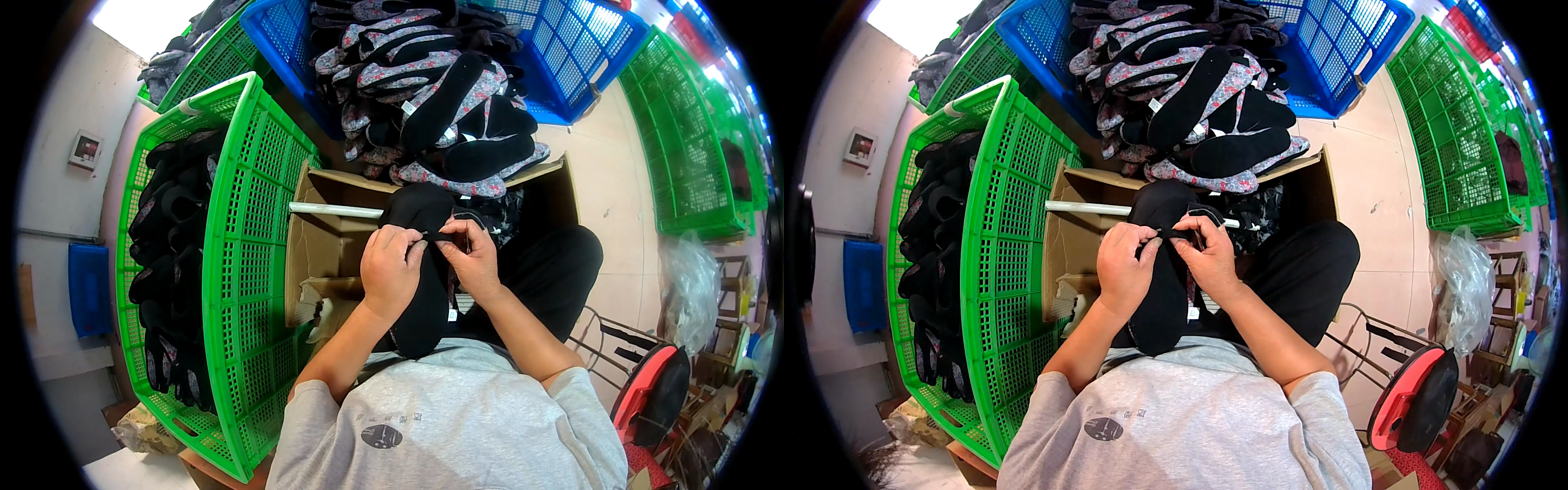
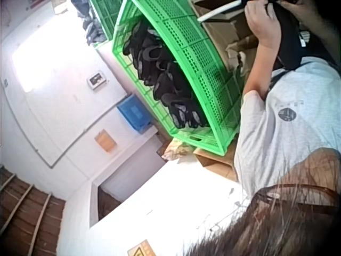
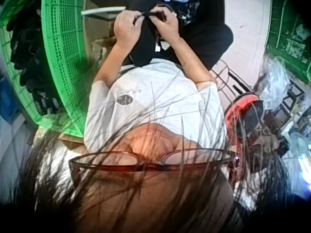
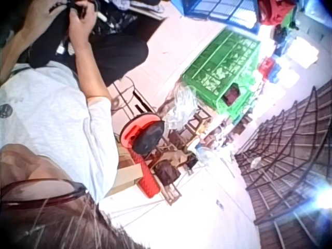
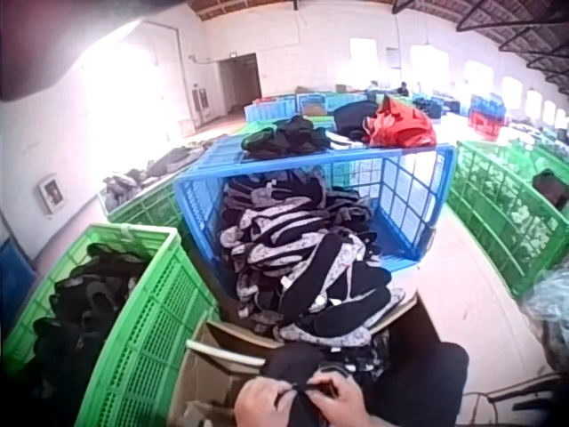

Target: The person sits on the floor and sews the upper fabric onto the sole of a slipper using a needle and thread. They pull the thread through the material, tie knots, and adjust the fabric alignment. The person handles multiple slippers, picking them up from a nearby crate and placing them back down after working on them.

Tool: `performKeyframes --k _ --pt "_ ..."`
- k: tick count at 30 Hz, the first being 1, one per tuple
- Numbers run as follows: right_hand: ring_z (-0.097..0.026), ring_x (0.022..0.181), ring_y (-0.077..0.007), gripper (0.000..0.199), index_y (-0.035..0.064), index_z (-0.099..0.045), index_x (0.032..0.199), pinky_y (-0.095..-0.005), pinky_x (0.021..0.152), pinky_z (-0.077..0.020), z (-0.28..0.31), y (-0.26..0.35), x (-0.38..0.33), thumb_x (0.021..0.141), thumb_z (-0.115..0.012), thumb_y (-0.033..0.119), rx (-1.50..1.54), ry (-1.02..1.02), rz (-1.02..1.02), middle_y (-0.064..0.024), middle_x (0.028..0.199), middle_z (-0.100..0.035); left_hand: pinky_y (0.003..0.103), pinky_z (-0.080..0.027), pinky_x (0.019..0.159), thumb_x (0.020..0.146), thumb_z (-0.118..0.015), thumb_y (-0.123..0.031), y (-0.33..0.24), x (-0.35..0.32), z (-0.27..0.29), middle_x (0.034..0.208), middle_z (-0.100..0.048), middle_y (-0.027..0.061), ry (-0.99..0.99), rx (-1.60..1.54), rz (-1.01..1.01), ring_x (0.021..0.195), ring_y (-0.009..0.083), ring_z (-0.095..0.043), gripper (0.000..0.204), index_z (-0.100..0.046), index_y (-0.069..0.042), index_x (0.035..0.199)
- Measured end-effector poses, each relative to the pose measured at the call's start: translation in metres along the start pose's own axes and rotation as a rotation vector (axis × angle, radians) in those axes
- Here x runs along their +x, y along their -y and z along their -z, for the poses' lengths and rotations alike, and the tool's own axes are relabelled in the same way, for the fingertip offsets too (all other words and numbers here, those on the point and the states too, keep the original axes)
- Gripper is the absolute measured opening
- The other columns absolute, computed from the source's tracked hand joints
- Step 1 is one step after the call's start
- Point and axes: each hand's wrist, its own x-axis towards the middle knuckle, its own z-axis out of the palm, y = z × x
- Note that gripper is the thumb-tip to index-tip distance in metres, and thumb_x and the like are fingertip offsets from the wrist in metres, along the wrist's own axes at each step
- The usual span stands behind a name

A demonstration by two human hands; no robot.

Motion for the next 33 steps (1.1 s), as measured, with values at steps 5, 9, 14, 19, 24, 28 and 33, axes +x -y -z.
performKeyframes --k 5,9,14,19,24,28,33 --pt "-0.047 0.075 -0.0047 0.016 0.0037 -0.064 0.096 -0.0206 0.068 -0.0388 0.001 -0.004 -0.001 0.084 -0.072 -0.002 0.053 0.008 -0.026 0.0032 0.092 -0.059 0.031 -0.045 0.067 0.079 -0.071 0.003 0.004 -0.002 0.001 0.08 -0.057 0.0057 0.084 -0.112 0.114 0.073 0.0193 -0.056 0.015 -0.059 -0.004 0.088" --pt "-0.047 0.074 -0.0039 0.015 0.0037 -0.064 0.096 -0.0202 0.066 -0.0386 0.002 -0.01 -0.002 0.085 -0.072 -0.001 0.111 -0.013 -0.058 0.0039 0.091 -0.059 0.024 -0.043 0.069 0.09 -0.064 0.001 0.011 -0.009 0.01 0.083 -0.054 0.0003 0.177 -0.445 0.439 0.074 0.0091 -0.05 0.009 -0.056 -0.004 0.092" --pt "-0.048 0.073 -0.0032 0.014 0.0039 -0.064 0.096 -0.0195 0.066 -0.0391 0.002 -0.013 -0.003 0.086 -0.073 0.002 0.142 -0.005 -0.059 0.0043 0.089 -0.06 0.021 -0.044 0.068 0.094 -0.059 0.001 0.03 -0.015 0.016 0.088 -0.055 -0.0001 0.077 -0.657 0.524 0.075 0.006 -0.051 0.01 -0.052 -0.003 0.098" --pt "-0.048 0.073 -0.003 0.013 0.0041 -0.064 0.096 -0.0194 0.066 -0.0391 0.003 -0.012 -0.002 0.086 -0.073 0.002 0.119 0.004 -0.043 0.0043 0.089 -0.06 0.024 -0.047 0.071 0.09 -0.063 0.004 0.023 -0.013 0.019 0.088 -0.058 0.0013 0.035 -0.478 0.416 0.077 0.009 -0.055 0.011 -0.058 -0.002 0.098" --pt "-0.048 0.072 -0.0034 0.013 0.0036 -0.064 0.095 -0.0197 0.066 -0.0393 0.003 -0.013 -0.002 0.086 -0.073 0.002 0.124 0.005 -0.048 0.0039 0.089 -0.06 0.033 -0.049 0.072 0.074 -0.073 0.004 0.001 0.004 0.02 0.082 -0.063 0.0096 0.042 -0.158 0.06 0.077 0.0249 -0.061 0.018 -0.067 -0.004 0.089" --pt "-0.048 0.071 -0.0038 0.013 0.0031 -0.064 0.095 -0.02 0.064 -0.039 0.001 -0.008 -0.001 0.085 -0.073 0.001 0.094 0.002 -0.018 0.0034 0.088 -0.06 0.037 -0.048 0.074 0.074 -0.075 0.0 0.005 0.006 0.017 0.081 -0.062 0.0093 0.045 -0.086 -0.066 0.078 0.0284 -0.06 0.017 -0.067 -0.004 0.089" --pt "-0.048 0.07 -0.0046 0.014 0.0034 -0.064 0.095 -0.0205 0.063 -0.0388 0.002 -0.008 -0.001 0.084 -0.073 0.0 0.107 0.015 -0.03 0.0029 0.088 -0.06 0.039 -0.045 0.074 0.079 -0.071 -0.001 0.003 0.01 0.014 0.083 -0.058 0.0097 0.077 -0.073 -0.071 0.081 0.03 -0.057 0.014 -0.061 -0.004 0.087"
